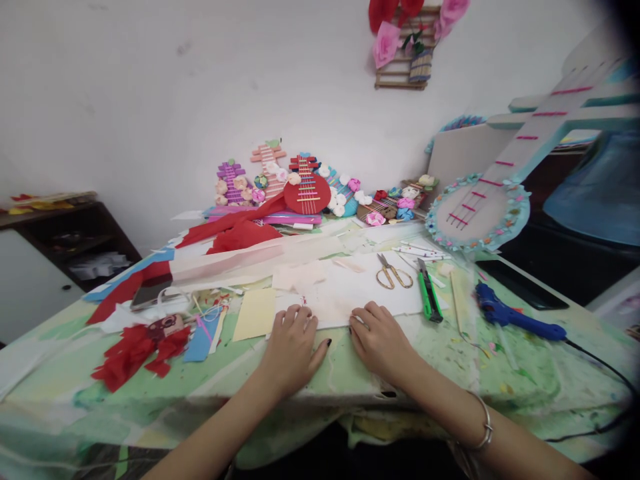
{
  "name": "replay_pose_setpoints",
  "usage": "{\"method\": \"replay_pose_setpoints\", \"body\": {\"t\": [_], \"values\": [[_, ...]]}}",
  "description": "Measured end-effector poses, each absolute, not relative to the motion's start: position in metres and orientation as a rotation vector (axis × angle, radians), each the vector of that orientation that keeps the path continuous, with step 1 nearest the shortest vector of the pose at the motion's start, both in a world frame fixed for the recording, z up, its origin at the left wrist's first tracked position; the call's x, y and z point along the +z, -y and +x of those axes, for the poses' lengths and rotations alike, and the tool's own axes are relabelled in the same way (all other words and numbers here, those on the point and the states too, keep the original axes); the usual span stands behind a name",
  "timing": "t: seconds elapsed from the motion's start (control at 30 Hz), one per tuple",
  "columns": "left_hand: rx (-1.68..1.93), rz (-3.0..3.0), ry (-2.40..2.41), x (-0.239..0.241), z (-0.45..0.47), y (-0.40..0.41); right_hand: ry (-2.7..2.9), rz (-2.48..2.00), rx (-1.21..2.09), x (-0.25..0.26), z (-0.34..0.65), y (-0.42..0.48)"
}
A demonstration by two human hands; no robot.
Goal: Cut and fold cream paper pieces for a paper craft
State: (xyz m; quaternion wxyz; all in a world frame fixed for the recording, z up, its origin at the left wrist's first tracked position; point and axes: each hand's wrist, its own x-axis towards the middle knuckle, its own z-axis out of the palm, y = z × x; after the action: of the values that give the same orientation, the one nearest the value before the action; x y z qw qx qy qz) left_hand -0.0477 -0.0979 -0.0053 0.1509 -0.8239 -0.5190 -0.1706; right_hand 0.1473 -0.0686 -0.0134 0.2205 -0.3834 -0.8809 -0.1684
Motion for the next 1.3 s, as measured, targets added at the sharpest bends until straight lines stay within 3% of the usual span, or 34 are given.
{"method": "replay_pose_setpoints", "body": {"t": [0.4, 0.53, 0.63, 0.83, 0.93, 1.1, 1.3], "values": [[-0.205, -2.513, 1.484, 0.009, -0.059, 0.036, 2.410, -0.773, 0.416, 0.008, 0.155, 0.057], [-0.212, -2.672, 1.343, 0.017, -0.062, 0.027, 2.312, -1.008, 0.259, 0.008, 0.168, 0.013], [-0.275, -2.745, 1.285, 0.017, -0.064, 0.024, 2.513, -0.895, 0.184, 0.004, 0.170, -0.009], [-0.720, -2.728, 1.290, 0.010, -0.067, 0.026, 2.373, -0.885, 0.048, -0.004, 0.157, -0.005], [-0.778, -2.749, 1.193, 0.008, -0.063, 0.035, 2.312, -0.912, -0.012, -0.008, 0.153, 0.000], [-0.701, -2.754, 1.128, 0.003, -0.056, 0.042, 2.281, -0.908, 0.053, -0.012, 0.151, 0.002], [-0.898, -2.698, 1.125, -0.003, -0.057, 0.039, 2.210, -1.038, 0.201, -0.007, 0.155, 0.001]]}}
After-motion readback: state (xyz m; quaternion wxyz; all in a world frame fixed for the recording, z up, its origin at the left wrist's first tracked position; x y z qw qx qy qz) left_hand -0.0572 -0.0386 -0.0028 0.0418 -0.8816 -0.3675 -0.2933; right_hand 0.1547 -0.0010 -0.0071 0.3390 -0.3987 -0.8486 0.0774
